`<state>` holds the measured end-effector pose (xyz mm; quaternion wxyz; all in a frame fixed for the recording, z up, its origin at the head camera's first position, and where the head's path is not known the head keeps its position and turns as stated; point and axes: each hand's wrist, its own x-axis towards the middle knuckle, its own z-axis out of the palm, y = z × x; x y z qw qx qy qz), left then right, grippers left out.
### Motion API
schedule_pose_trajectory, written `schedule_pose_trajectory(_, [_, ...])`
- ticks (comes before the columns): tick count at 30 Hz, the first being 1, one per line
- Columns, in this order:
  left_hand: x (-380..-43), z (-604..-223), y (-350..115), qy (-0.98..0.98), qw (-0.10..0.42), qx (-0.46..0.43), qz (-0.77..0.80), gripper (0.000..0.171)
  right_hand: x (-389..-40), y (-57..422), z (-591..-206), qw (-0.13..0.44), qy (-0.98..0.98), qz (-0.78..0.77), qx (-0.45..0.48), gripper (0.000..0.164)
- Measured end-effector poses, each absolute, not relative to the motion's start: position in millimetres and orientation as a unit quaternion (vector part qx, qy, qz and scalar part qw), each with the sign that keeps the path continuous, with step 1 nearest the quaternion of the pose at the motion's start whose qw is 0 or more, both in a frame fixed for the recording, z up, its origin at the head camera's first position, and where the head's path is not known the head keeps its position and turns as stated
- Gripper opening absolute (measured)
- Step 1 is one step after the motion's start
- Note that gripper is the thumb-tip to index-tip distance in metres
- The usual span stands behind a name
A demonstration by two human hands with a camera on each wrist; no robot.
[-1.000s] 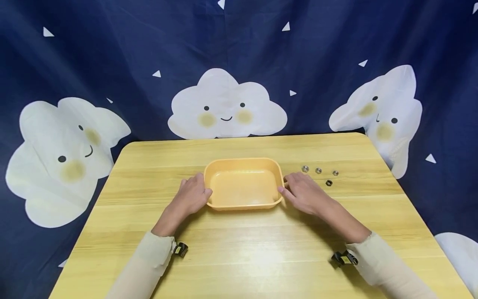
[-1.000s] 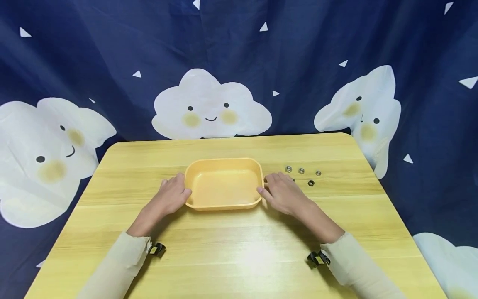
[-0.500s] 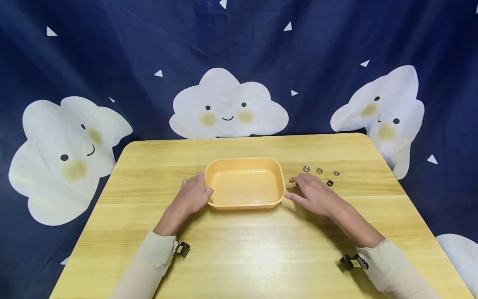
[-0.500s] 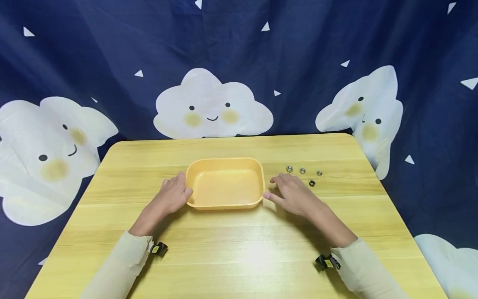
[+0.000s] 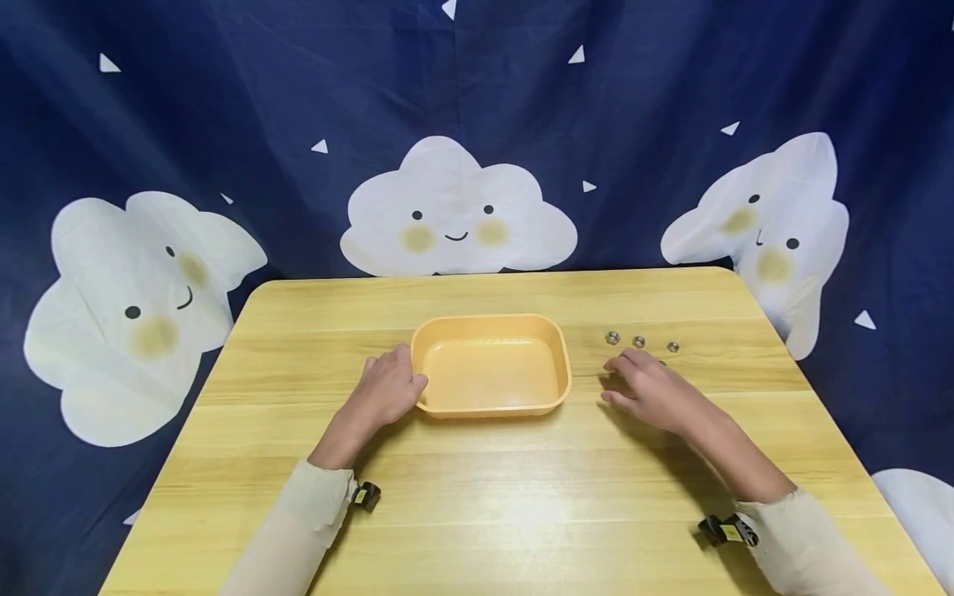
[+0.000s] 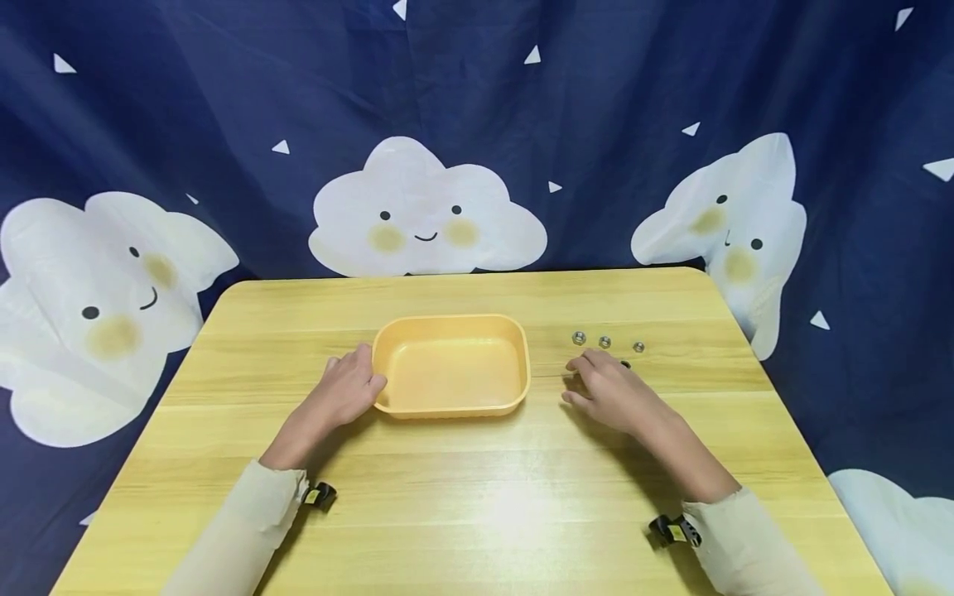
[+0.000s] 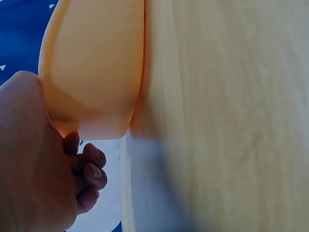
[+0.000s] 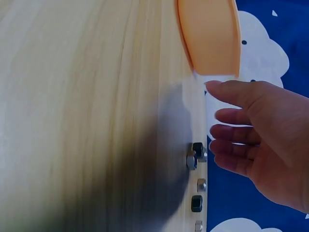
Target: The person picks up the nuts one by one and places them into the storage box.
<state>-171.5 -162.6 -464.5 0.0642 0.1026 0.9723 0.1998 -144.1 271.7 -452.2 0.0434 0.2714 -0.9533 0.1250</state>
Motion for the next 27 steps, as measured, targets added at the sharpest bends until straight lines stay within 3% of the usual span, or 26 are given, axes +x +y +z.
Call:
schedule_pose_trajectory(15, [-173, -466, -163, 0.973, 0.064, 0.1, 0.2, 0.018, -143, 292, -457, 0.05, -0.946, 0.13, 0.293, 0.034])
schedule_pose_trajectory(27, [-173, -466, -163, 0.972, 0.066, 0.097, 0.202, 0.019, -149, 296, -459, -0.016, -0.964, 0.13, 0.23, 0.025])
